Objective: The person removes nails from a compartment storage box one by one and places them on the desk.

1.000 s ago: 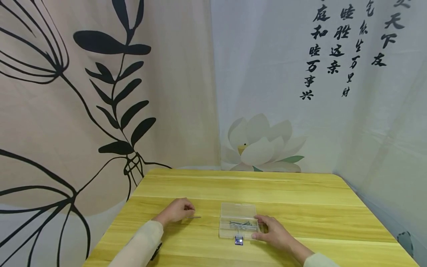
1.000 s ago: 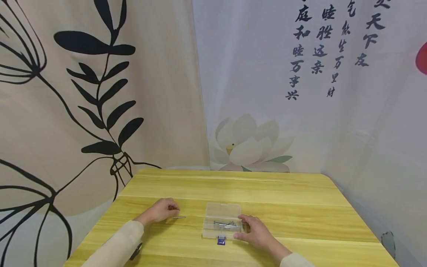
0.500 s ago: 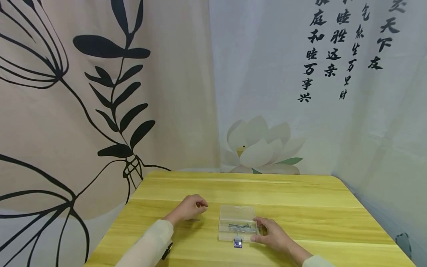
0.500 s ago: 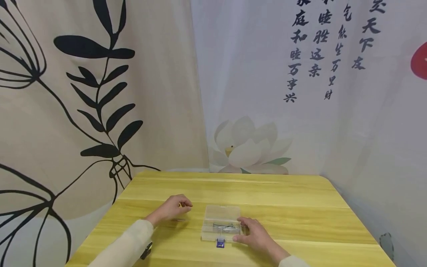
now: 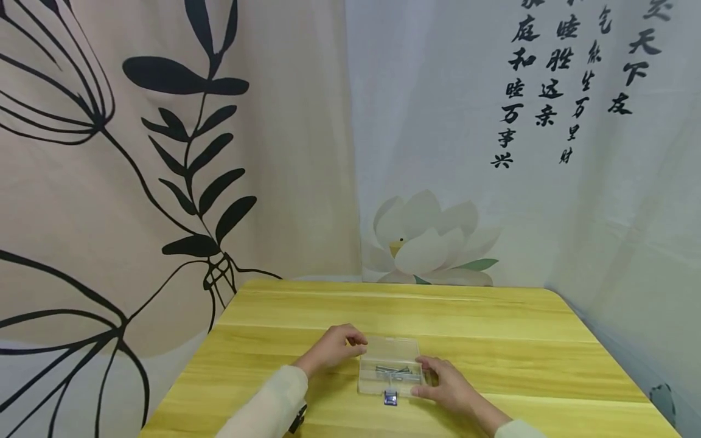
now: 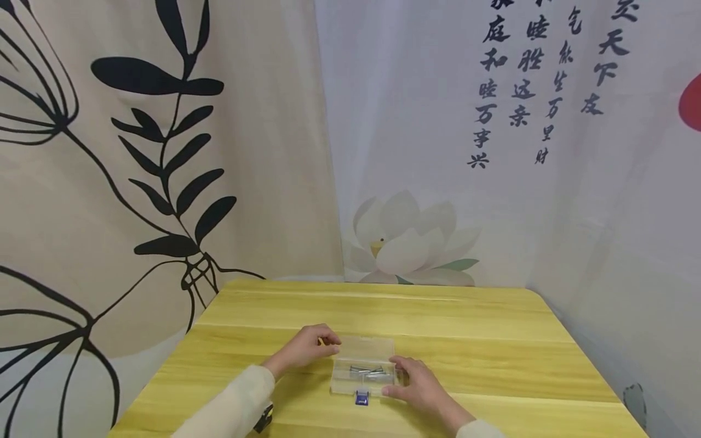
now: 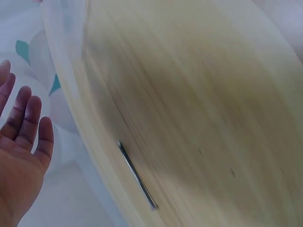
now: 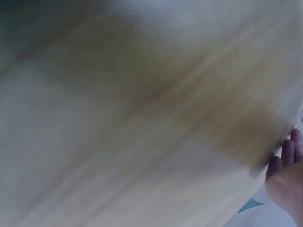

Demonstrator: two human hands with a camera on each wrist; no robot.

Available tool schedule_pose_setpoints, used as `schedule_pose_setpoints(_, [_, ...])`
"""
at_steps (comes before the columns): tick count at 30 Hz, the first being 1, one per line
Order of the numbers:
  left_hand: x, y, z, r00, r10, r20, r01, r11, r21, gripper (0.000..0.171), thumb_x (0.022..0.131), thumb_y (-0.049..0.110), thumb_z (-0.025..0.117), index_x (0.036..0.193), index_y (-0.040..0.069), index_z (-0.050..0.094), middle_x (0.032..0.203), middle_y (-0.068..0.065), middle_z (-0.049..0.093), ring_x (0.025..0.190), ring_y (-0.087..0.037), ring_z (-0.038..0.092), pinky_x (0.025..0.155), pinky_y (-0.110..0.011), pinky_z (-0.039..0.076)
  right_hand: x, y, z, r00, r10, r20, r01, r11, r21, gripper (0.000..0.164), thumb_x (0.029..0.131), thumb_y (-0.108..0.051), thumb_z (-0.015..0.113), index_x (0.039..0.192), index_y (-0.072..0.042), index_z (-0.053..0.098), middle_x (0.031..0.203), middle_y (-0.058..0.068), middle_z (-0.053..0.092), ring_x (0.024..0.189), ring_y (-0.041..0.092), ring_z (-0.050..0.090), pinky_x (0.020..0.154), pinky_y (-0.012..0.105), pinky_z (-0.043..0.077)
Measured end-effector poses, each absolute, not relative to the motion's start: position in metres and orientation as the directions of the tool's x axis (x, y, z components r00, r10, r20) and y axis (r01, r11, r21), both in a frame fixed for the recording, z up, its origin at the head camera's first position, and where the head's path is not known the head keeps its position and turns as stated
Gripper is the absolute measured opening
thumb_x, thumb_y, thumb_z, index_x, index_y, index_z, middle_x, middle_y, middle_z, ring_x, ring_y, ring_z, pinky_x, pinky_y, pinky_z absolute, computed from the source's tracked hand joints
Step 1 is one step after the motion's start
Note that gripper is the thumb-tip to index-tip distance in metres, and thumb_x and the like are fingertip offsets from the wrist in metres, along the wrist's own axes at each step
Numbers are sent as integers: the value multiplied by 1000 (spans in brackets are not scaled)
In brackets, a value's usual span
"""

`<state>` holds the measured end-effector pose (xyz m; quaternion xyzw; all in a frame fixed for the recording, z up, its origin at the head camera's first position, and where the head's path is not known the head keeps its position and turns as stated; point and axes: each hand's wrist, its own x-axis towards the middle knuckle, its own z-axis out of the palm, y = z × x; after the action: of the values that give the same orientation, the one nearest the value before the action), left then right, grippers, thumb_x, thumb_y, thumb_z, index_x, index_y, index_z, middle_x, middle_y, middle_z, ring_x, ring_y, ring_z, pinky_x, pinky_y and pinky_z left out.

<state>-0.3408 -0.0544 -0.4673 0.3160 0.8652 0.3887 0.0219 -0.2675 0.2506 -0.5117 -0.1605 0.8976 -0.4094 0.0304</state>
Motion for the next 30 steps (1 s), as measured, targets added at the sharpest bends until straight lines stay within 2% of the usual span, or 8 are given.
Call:
schedule_pose_setpoints(15, [-332,-16,-476,-790,570,227,520,426,741,15,93,13,71,103,3,74,90,7,63,82,-8,56,72,-25,48,-267,248,-511,-953,-293,84,-252,601,-758,75,83,-39,79,140,1,51,130,22,57,122,44,50,102,66,33])
schedule_pose_setpoints(25, [-326,6,-477,-814,542,209,482,429,764,10,88,9,75,96,3,75,83,8,61,76,-7,54,68,-24,47,-268,251,-511,-959,-273,77,-232,599,-766,74,82,-39,80,140,-1,52,128,19,58,121,42,50,101,65,35])
schedule_pose_setpoints(30, [-324,9,-482,-831,523,192,469,470,748,6,87,10,77,93,7,75,82,10,59,76,-5,52,69,-24,46,-270,251,-514,-957,-280,81,-242,608,-756,74,83,-40,79,140,-3,52,128,17,59,120,41,50,100,65,35])
